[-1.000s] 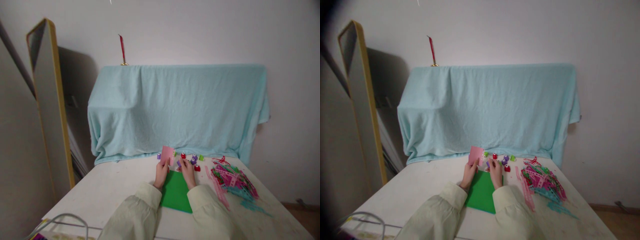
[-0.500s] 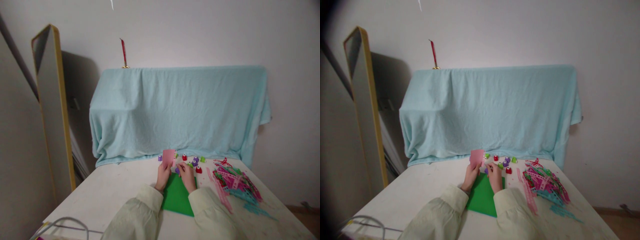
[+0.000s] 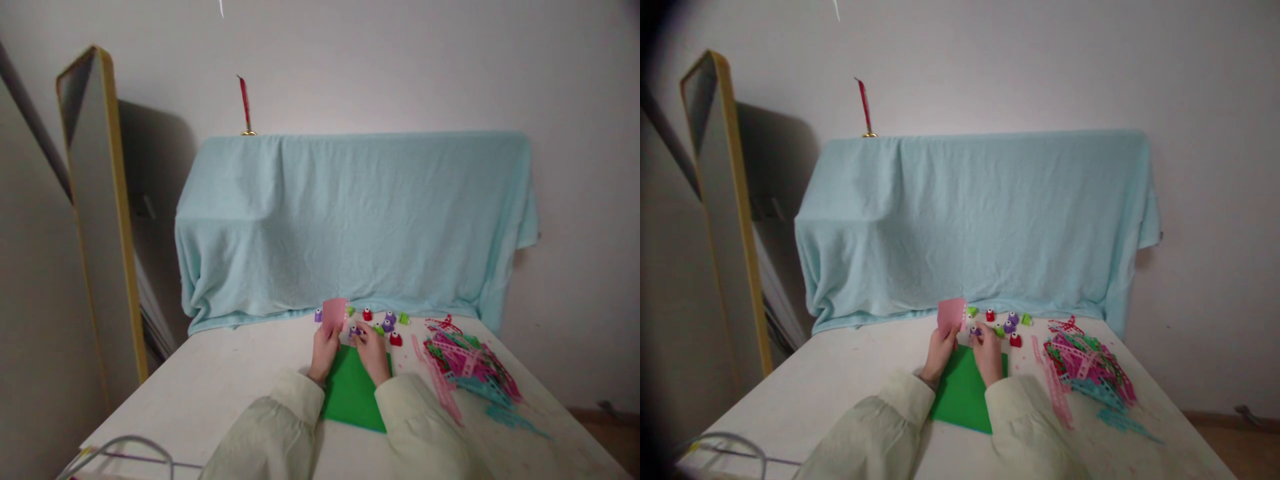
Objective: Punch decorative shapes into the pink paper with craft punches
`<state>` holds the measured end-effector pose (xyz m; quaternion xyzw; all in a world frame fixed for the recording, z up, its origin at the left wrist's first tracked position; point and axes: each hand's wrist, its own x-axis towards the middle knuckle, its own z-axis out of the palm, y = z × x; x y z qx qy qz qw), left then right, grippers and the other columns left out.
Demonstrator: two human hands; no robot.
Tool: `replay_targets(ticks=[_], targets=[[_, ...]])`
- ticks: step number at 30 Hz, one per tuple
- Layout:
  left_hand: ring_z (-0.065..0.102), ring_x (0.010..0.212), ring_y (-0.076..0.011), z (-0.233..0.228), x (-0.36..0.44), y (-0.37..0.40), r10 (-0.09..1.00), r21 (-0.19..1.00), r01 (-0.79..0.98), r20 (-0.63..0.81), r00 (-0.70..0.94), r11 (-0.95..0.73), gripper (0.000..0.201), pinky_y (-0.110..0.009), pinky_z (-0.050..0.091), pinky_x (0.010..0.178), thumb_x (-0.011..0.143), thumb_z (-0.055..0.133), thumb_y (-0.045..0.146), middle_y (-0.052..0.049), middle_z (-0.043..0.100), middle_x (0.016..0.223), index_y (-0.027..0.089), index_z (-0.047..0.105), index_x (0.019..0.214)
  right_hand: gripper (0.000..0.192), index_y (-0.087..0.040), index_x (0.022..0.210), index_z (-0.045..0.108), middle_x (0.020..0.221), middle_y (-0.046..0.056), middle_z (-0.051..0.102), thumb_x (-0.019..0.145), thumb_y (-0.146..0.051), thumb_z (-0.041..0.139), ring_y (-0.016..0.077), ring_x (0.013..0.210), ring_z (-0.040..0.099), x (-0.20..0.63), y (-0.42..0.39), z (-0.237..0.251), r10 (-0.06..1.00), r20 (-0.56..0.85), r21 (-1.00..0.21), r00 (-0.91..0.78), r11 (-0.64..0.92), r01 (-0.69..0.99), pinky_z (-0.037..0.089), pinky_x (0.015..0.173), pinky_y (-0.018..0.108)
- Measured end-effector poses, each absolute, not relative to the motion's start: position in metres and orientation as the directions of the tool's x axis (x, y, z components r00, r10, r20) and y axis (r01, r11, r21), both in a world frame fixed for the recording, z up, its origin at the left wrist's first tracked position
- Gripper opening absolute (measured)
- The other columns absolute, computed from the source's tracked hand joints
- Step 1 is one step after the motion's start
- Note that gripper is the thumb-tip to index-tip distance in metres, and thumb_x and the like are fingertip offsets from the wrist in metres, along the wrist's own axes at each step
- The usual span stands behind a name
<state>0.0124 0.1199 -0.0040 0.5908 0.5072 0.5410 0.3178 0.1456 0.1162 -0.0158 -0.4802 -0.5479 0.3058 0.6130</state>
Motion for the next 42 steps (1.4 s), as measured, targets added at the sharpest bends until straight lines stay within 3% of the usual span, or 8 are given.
replay_targets(ticks=[6, 10, 19, 25, 30, 36, 39, 42], targets=[[0.048, 0.041, -0.0131, 0.003, 0.012, 0.115, 0.952, 0.939, 0.239, 0.282, -0.121, -0.248, 0.052, -0.023, 0.035, 0.047, 0.08, 0.046, 0.057, 0.0, 0.048, 0.04, 0.017, 0.051, 0.048, 0.039, -0.018, 0.113, 0.059, 0.107, 0.011, 0.064, 0.074, -0.022, 0.054, 0.0202, 0.078, 0.063, 0.162, 0.116, 0.001, 0.795, 0.521, -0.832, 0.313, 0.389, 0.395, 0.048, 0.075, 0.034], [0.05, 0.042, -0.014, 0.003, 0.012, 0.114, 0.951, 0.935, 0.251, 0.287, -0.116, -0.252, 0.05, -0.024, 0.037, 0.049, 0.08, 0.047, 0.056, -0.001, 0.049, 0.04, 0.017, 0.052, 0.049, 0.038, -0.016, 0.113, 0.057, 0.107, 0.013, 0.062, 0.075, -0.017, 0.048, 0.0238, 0.089, 0.058, 0.185, 0.115, 0.008, 0.679, 0.587, -0.714, 0.44, 0.18, 0.676, 0.041, 0.082, 0.036], [0.052, 0.045, -0.0147, -0.005, 0.01, 0.118, 0.948, 0.929, 0.25, 0.303, -0.095, -0.272, 0.048, -0.025, 0.039, 0.049, 0.077, 0.051, 0.058, -0.002, 0.055, 0.045, 0.015, 0.058, 0.056, 0.027, -0.017, 0.1, 0.061, 0.093, 0.014, 0.063, 0.075, -0.012, 0.052, 0.0274, 0.095, 0.055, 0.181, 0.105, 0.003, 0.789, 0.55, -0.37, 0.275, -0.065, 0.927, 0.034, 0.081, 0.036], [0.051, 0.044, -0.0136, 0.003, 0.013, 0.112, 0.958, 0.941, 0.229, 0.276, -0.085, -0.251, 0.054, -0.023, 0.037, 0.047, 0.079, 0.046, 0.061, -0.002, 0.053, 0.044, 0.011, 0.065, 0.068, 0.038, -0.016, 0.115, 0.056, 0.098, 0.014, 0.063, 0.078, -0.009, 0.05, 0.023, 0.087, 0.06, 0.183, 0.108, -0.001, 0.839, 0.504, -0.386, 0.204, 0.007, 0.922, 0.039, 0.074, 0.03], [0.049, 0.043, -0.0128, 0.008, 0.014, 0.108, 0.959, 0.944, 0.22, 0.27, -0.085, -0.246, 0.058, -0.022, 0.037, 0.048, 0.077, 0.045, 0.064, -0.001, 0.052, 0.044, 0.011, 0.068, 0.076, 0.033, -0.019, 0.11, 0.058, 0.097, 0.012, 0.062, 0.078, -0.01, 0.05, 0.0227, 0.083, 0.061, 0.183, 0.108, -0.002, 0.852, 0.468, -0.442, 0.233, -0.002, 0.897, 0.04, 0.07, 0.03], [0.047, 0.042, -0.0118, 0.005, 0.012, 0.109, 0.956, 0.938, 0.207, 0.291, -0.039, -0.277, 0.061, -0.022, 0.036, 0.047, 0.078, 0.043, 0.065, 0.0, 0.051, 0.042, 0.01, 0.069, 0.079, 0.033, -0.019, 0.111, 0.056, 0.103, 0.012, 0.061, 0.078, -0.019, 0.055, 0.0236, 0.091, 0.058, 0.184, 0.113, 0.001, 0.762, 0.542, -0.723, 0.354, 0.208, 0.659, 0.042, 0.077, 0.033], [0.047, 0.041, -0.0119, 0.005, 0.012, 0.11, 0.956, 0.936, 0.216, 0.293, -0.035, -0.279, 0.062, -0.022, 0.036, 0.047, 0.078, 0.042, 0.066, 0.0, 0.051, 0.041, 0.01, 0.069, 0.079, 0.041, -0.018, 0.113, 0.054, 0.099, 0.01, 0.063, 0.077, -0.034, 0.06, 0.0215, 0.08, 0.061, 0.178, 0.118, 0.005, 0.807, 0.408, -0.913, 0.427, 0.357, 0.198, 0.046, 0.067, 0.032], [0.046, 0.04, -0.0117, 0.007, 0.013, 0.11, 0.956, 0.935, 0.216, 0.293, -0.022, -0.282, 0.061, -0.021, 0.035, 0.046, 0.078, 0.043, 0.066, 0.001, 0.05, 0.041, 0.01, 0.069, 0.081, 0.04, -0.017, 0.104, 0.058, 0.092, 0.007, 0.065, 0.072, -0.041, 0.066, 0.0189, 0.073, 0.062, 0.172, 0.12, 0.009, 0.906, 0.252, -0.884, 0.341, 0.359, -0.299, 0.047, 0.06, 0.028]])
